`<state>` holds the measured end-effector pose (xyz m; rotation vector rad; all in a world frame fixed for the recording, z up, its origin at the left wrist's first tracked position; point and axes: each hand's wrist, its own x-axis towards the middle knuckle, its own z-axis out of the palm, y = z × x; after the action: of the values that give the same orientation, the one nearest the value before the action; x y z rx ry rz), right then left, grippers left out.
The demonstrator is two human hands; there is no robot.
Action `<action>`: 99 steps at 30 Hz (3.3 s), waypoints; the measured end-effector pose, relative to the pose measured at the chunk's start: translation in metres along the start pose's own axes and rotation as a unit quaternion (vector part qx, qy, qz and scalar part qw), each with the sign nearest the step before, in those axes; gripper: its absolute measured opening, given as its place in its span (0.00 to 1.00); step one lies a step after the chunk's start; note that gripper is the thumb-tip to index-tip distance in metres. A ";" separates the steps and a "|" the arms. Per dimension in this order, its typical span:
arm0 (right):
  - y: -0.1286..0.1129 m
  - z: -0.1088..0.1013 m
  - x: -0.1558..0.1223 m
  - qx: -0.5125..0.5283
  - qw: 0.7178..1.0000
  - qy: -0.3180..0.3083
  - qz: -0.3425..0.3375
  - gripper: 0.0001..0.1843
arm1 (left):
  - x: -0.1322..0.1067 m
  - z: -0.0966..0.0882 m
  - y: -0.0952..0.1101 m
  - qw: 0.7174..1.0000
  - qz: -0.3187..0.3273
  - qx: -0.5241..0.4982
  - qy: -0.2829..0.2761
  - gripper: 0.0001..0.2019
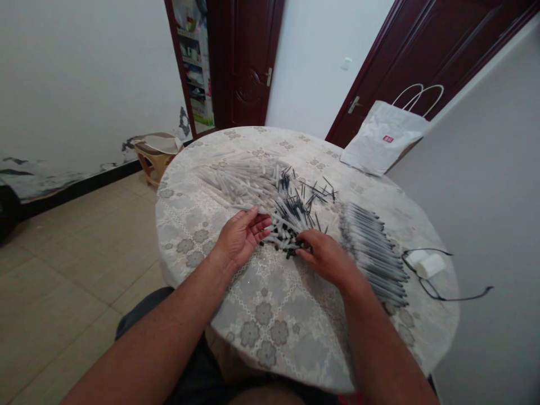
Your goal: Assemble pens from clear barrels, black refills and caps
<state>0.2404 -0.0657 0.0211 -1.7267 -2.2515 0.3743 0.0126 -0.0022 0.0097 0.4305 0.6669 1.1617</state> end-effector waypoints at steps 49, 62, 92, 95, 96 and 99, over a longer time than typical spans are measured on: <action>-0.036 0.031 0.015 0.468 0.861 0.182 0.079 0.13 | -0.011 0.003 -0.010 0.992 -0.025 0.084 -0.090 0.09; -0.035 0.036 0.015 0.437 0.870 0.216 0.074 0.11 | -0.011 0.003 -0.014 0.984 0.002 0.147 -0.097 0.11; -0.034 0.039 0.007 0.349 0.918 0.182 0.050 0.22 | -0.016 0.003 -0.014 0.978 -0.006 0.182 -0.100 0.15; -0.031 0.042 0.006 0.353 0.912 0.205 0.039 0.14 | -0.015 0.003 -0.014 0.979 -0.001 0.176 -0.099 0.16; -0.030 0.043 0.006 0.343 0.915 0.208 0.035 0.14 | -0.015 0.002 -0.014 0.979 0.000 0.176 -0.101 0.15; -0.029 0.044 0.005 0.303 0.930 0.205 0.036 0.12 | -0.014 0.001 -0.014 0.977 0.003 0.184 -0.107 0.15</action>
<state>0.1966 -0.0693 -0.0090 -1.3938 -1.5601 0.5868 0.0196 -0.0206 0.0048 0.8599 0.6932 0.9802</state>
